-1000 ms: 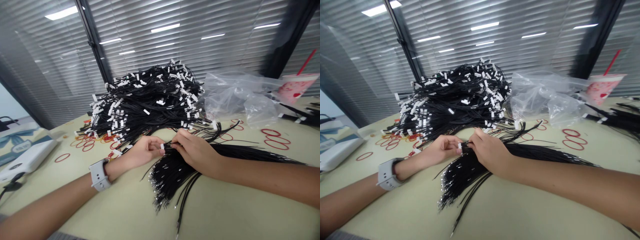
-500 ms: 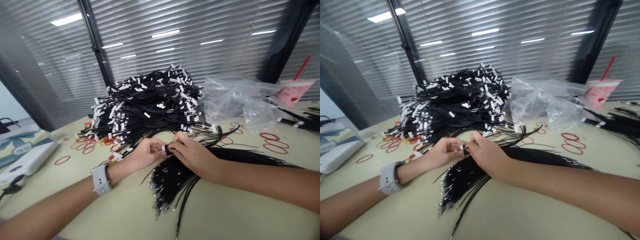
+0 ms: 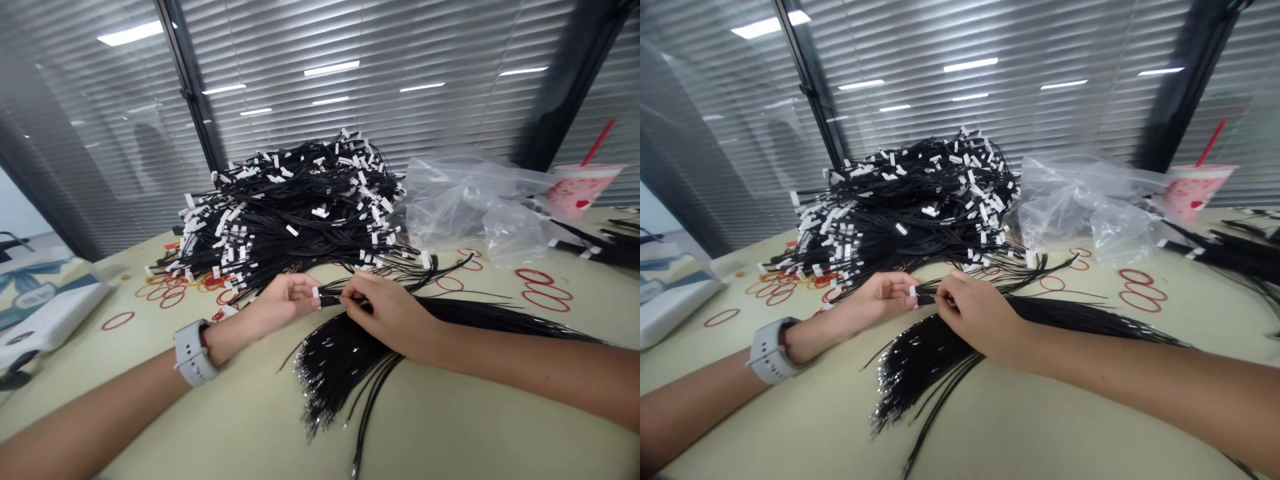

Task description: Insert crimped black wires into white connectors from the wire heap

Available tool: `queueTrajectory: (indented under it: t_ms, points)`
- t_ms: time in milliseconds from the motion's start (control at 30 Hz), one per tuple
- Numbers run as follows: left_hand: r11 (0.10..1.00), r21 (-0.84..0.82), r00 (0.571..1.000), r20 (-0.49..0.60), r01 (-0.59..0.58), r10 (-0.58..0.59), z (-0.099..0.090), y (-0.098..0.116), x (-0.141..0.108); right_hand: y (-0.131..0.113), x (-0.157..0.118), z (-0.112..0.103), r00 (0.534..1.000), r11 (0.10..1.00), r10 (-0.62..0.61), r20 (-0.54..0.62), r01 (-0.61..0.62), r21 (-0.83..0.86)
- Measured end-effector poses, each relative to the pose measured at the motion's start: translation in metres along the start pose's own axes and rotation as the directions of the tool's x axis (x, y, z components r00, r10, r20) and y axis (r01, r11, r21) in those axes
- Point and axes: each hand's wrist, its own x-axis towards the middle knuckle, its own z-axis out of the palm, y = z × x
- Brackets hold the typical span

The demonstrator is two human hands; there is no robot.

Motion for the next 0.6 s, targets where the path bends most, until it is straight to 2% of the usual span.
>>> queueTrajectory:
  t_ms: [267, 433, 600]
  points:
    - [0.999, 0.006, 0.997, 0.066, -0.042, 0.042, -0.0036, -0.0017, -0.0019, -0.0013, -0.0025, 0.0040, 0.998, 0.998, -0.057, 0.020, 0.058, -0.023]
    - [0.999, 0.042, 0.998, 0.062, -0.033, 0.031, -0.0030, -0.0010, -0.0014, -0.0009, -0.0035, 0.0040, 0.992, 0.989, -0.115, 0.056, 0.119, -0.086]
    - [1.000, 0.029, 0.998, 0.058, -0.012, 0.011, -0.0028, -0.0008, -0.0010, 0.0006, -0.0042, 0.0029, 0.991, 0.990, -0.103, 0.084, 0.110, -0.086]
